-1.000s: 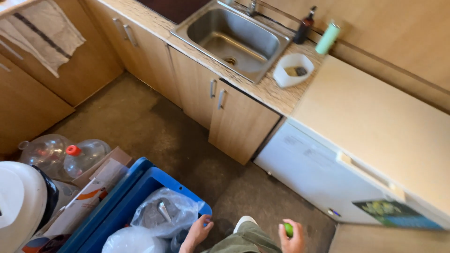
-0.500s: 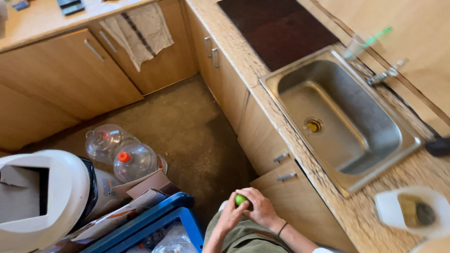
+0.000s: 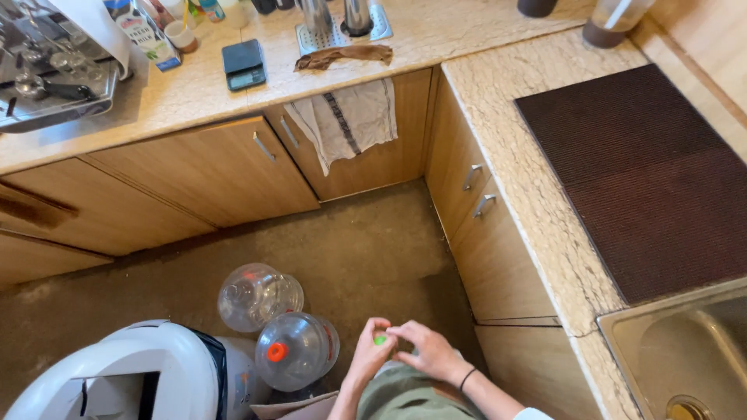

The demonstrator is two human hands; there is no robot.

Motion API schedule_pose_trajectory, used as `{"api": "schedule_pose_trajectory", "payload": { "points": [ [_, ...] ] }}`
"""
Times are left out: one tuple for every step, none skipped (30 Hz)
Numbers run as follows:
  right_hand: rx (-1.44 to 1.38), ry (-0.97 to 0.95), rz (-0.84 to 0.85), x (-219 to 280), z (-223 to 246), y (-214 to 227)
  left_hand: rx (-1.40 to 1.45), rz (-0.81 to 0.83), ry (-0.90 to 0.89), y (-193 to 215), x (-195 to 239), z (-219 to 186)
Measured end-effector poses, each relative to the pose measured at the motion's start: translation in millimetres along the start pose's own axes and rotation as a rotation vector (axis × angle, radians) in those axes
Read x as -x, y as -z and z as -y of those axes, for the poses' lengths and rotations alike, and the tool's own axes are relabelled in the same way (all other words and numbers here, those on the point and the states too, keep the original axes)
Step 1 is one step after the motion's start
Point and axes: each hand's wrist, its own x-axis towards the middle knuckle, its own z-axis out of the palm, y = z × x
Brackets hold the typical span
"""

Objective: The person prepares a beverage by pouring liquid into a glass, using a cocktail shaker, adding ice and garnishes like lime and lemon slices, and finally cutting a lime on a cutting board using a knife.

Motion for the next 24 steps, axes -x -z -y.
{"api": "schedule_pose_trajectory", "payload": {
  "points": [
    [-0.006,-0.002,0.004,-16,-6,11,-0.002,-0.002,0.008,10,-15,-26],
    [-0.079,-0.132,-0.053,-33,-12,22,0.005,0.000,0.058,19,-31,-52],
    [-0.146,-0.258,-0.122,-55,-17,35,0.009,0.005,0.095,32,-51,-82],
    [-0.148,-0.255,-0.130,-79,-33,45,0.003,0.007,0.090,47,-87,-98],
    [-0.181,-0.387,-0.226,-98,-52,51,0.042,-0.010,0.055,60,-119,-108],
    [-0.213,-0.519,-0.322,-117,-72,56,0.079,-0.026,0.021,72,-152,-118],
    [-0.218,-0.516,-0.317,-136,-80,64,0.077,-0.033,0.023,88,-176,-141],
    [-0.252,-0.668,-0.382,-156,-88,72,0.131,-0.092,0.043,104,-200,-164],
    [-0.284,-0.820,-0.449,-176,-97,81,0.185,-0.151,0.059,118,-226,-187],
    [-0.286,-0.816,-0.445,-196,-109,84,0.184,-0.156,0.059,131,-257,-191],
    [-0.311,-0.860,-0.492,-217,-120,87,0.185,-0.208,0.075,144,-291,-197],
    [-0.337,-0.905,-0.538,-239,-131,90,0.186,-0.259,0.091,158,-326,-204],
    [-0.361,-0.915,-0.541,-264,-130,94,0.160,-0.257,0.096,172,-357,-207],
    [-0.344,-0.923,-0.515,-289,-129,98,0.140,-0.294,0.111,186,-388,-210],
    [-0.312,-0.937,-0.497,-308,-131,109,0.132,-0.319,0.125,191,-420,-212],
    [-0.323,-0.952,-0.507,-338,-131,111,0.117,-0.305,0.129,210,-447,-221],
    [-0.307,-0.896,-0.525,-358,-131,110,0.015,-0.312,0.160,222,-470,-225],
    [-0.291,-0.840,-0.543,-378,-131,110,-0.087,-0.319,0.188,234,-492,-227],
    [-0.294,-0.867,-0.565,-399,-122,113,-0.102,-0.286,0.189,242,-511,-230],
    [-0.309,-0.812,-0.568,-419,-113,116,-0.034,-0.271,0.285,251,-528,-232],
    [-0.324,-0.762,-0.566,-432,-102,112,0.030,-0.257,0.391,261,-537,-227],
    [-0.327,-0.795,-0.584,-447,-97,106,0.011,-0.227,0.402,262,-548,-208],
    [-0.330,-0.782,-0.678,-464,-92,101,-0.056,-0.222,0.264,264,-560,-191],
    [-0.328,-0.767,-0.772,-481,-87,97,-0.117,-0.211,0.124,267,-569,-174]
  ]
}}
